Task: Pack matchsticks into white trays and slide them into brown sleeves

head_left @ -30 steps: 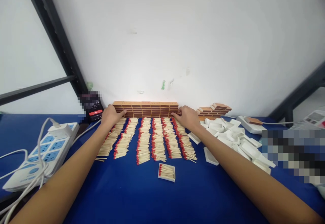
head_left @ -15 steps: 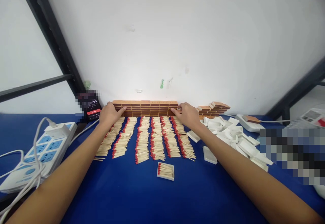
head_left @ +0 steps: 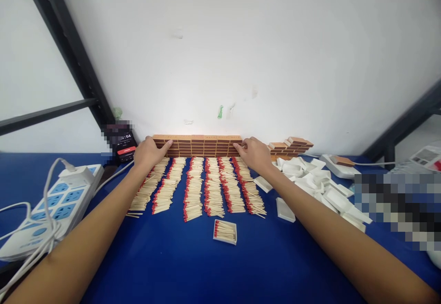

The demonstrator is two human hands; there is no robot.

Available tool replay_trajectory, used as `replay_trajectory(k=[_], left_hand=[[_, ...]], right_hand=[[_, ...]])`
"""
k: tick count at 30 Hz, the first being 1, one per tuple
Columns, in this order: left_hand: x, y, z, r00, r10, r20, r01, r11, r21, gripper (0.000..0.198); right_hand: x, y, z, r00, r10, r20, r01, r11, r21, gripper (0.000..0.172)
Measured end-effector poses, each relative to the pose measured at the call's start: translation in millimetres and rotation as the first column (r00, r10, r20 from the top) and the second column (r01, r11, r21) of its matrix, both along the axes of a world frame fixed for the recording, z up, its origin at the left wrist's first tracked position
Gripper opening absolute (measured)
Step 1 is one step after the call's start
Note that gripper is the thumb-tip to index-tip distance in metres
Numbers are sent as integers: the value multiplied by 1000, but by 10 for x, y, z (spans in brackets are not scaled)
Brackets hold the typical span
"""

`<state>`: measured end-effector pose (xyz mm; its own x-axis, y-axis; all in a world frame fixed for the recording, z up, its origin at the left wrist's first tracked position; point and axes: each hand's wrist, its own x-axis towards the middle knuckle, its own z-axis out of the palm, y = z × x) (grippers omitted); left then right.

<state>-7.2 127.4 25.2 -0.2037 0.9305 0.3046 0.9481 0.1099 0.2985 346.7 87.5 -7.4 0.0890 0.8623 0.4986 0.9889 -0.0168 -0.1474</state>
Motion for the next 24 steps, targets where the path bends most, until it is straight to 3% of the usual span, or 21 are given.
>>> replay_trajectory(k=[7,10,12,14,15,17,18,19,22,24], left_hand=[[-35,-10,56,1000,-29,-2,29,1000,-12,72],[-23,-127,170,999,-38,-22,38,999,13,75],[28,-310,251,993,-84,-79,93,988,127,75],[110,-559,287,959,-239,-153,275,918,286,68],[154,-690,277,918,-355,-179,396,855,336,62],[224,-917,195,782,-582,-224,621,693,367,47],[243,-997,128,725,-639,-255,683,622,383,41],[247,-1050,53,688,-663,-295,718,565,406,36],[189,-1070,-160,588,-739,-328,802,481,354,27],[132,-1033,-241,533,-795,-288,841,462,282,25]], right_hand=[[17,-33,45,1000,10,12,-10,1000,-23,42],[-11,-166,239,999,-17,39,15,999,40,43],[-72,-353,443,997,57,54,-60,996,61,38],[-181,-626,643,960,280,10,-279,959,-51,30],[-252,-788,717,905,421,-56,-425,890,-166,28],[-407,-1130,783,772,597,-220,-634,690,-350,30],[-482,-1293,775,719,646,-255,-685,598,-416,30],[-548,-1440,746,708,660,-250,-686,559,-466,33],[-669,-1728,604,760,632,-151,-584,563,-584,54],[-688,-1787,524,777,621,-98,-539,578,-612,55]])
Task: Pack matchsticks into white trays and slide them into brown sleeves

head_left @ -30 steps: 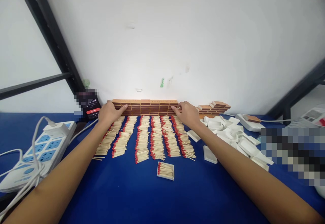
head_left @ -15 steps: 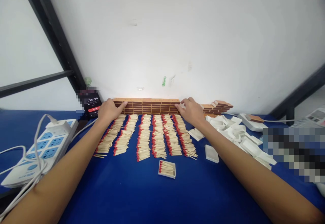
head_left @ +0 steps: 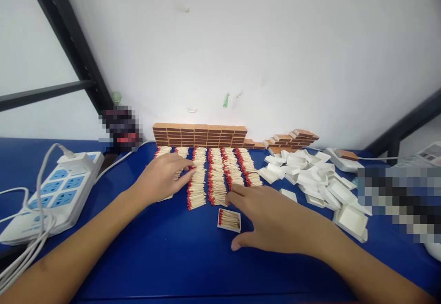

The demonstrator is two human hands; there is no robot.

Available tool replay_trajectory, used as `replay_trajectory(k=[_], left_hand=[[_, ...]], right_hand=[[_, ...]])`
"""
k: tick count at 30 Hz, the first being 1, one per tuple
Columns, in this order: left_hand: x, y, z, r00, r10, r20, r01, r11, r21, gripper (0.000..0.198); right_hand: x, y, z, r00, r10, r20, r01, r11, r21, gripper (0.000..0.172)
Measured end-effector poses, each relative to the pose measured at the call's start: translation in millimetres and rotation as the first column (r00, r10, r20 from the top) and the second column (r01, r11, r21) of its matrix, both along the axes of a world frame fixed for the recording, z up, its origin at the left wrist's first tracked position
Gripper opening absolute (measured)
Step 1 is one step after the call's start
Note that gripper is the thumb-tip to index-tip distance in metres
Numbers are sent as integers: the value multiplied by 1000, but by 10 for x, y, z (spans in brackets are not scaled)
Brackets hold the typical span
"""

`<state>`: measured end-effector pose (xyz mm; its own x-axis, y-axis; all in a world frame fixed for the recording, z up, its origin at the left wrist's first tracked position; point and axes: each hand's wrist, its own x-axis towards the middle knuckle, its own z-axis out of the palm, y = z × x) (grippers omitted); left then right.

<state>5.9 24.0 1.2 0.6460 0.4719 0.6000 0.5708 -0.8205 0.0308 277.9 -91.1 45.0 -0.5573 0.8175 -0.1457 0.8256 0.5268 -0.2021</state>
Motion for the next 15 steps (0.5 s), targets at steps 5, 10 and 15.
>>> replay_trajectory(k=[5,10,15], left_hand=[[4,-50,15,1000,-24,-18,22,995,-94,28],[76,-182,78,998,-62,-12,60,991,-117,29],[-75,-81,253,998,61,-3,-60,965,-257,30]], right_hand=[[11,62,-104,999,51,20,-51,999,19,32],[-48,98,-170,991,122,-50,-121,993,16,24],[-140,95,-291,981,156,-114,-148,986,76,27]])
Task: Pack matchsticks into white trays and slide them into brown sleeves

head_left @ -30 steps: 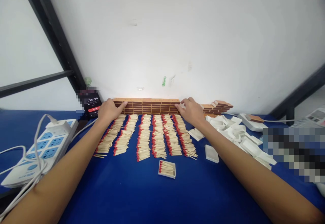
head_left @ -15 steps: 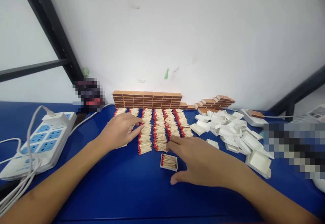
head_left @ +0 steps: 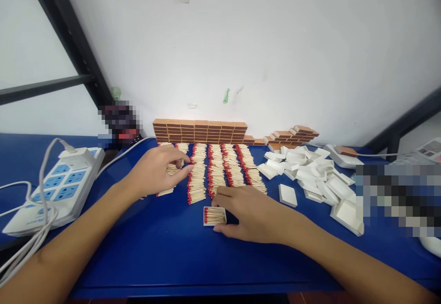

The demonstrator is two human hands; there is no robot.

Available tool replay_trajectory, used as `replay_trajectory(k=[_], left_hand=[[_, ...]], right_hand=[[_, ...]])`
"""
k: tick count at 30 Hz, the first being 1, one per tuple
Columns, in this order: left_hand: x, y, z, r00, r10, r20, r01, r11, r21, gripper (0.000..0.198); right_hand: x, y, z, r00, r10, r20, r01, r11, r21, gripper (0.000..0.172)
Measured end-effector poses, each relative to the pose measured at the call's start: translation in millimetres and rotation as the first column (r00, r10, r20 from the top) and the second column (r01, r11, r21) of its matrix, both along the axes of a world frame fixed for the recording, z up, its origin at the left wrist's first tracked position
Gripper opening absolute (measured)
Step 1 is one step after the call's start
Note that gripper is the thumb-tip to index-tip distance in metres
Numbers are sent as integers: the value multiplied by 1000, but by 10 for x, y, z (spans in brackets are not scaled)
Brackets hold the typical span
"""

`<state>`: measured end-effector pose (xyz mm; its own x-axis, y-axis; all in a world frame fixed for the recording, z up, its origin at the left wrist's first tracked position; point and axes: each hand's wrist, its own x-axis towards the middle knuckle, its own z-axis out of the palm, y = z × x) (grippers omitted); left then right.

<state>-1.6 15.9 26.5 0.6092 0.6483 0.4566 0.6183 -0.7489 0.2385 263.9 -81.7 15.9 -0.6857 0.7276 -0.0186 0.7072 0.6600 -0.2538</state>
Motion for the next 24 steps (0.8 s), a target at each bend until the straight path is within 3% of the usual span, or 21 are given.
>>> replay_trajectory(k=[3,6,7,9,11,14,18,24], left_hand=[[-140,-5,221,995,-22,-98,-7,958,-285,38],[-262,-201,397,952,-173,-253,19,858,-514,34],[-303,-303,412,952,-157,-262,3,863,-505,35],[-398,-523,359,971,-87,-223,-2,929,-369,36],[-520,-718,212,980,-14,-197,-36,969,-245,38],[-727,-892,-58,980,63,-187,-98,978,-184,48],[-877,-931,-278,982,93,-164,-121,978,-168,48],[-806,-775,-286,993,63,-104,-85,970,-226,39]], right_hand=[[-92,-14,-100,999,7,-51,-4,999,43,29],[-248,-9,-193,992,37,-118,-26,995,93,31],[-318,2,-217,990,53,-132,-39,993,110,32],[-480,38,-248,987,87,-133,-69,988,138,35],[-655,86,-249,987,114,-109,-95,982,165,37],[-883,155,-203,991,114,-69,-97,971,218,34],[-1017,231,-152,992,94,-88,-74,974,215,29],[-999,344,-227,969,118,-218,-78,980,183,37]])
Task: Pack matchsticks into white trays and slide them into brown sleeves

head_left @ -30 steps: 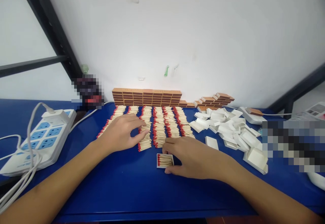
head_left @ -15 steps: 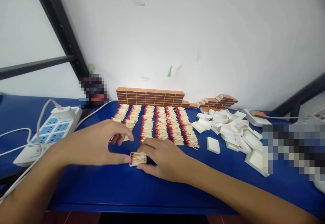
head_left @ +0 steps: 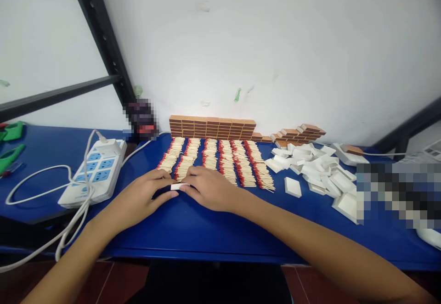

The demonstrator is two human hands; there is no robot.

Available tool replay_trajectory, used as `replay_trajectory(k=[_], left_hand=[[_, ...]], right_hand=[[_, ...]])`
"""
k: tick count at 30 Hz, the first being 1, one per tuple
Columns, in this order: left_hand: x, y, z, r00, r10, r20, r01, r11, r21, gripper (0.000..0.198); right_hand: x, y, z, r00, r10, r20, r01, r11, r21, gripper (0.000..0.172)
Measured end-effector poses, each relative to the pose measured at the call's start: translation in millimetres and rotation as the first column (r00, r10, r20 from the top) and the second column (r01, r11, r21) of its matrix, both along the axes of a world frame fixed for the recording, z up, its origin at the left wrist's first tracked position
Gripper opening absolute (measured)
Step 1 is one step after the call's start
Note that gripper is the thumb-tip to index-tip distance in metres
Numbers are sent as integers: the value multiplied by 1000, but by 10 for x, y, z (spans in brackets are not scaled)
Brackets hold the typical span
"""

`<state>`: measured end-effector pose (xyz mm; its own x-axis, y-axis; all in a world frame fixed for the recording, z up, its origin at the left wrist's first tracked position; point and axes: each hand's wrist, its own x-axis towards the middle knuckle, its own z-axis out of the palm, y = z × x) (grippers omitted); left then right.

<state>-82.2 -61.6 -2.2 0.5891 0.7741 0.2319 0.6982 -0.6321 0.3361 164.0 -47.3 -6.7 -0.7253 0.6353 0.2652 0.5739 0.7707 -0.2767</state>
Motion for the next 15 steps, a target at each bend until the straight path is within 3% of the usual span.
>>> replay_trajectory(k=[6,11,15], left_hand=[[86,203,103,999,-20,-34,18,998,-57,46],[113,327,92,995,86,-54,-77,985,156,42],[105,358,45,989,124,-76,-105,972,211,39]], right_hand=[[25,78,-49,994,-99,-51,100,995,25,35],[69,122,-93,986,-162,-50,165,984,71,30],[72,118,-100,989,-148,-8,148,983,111,33]])
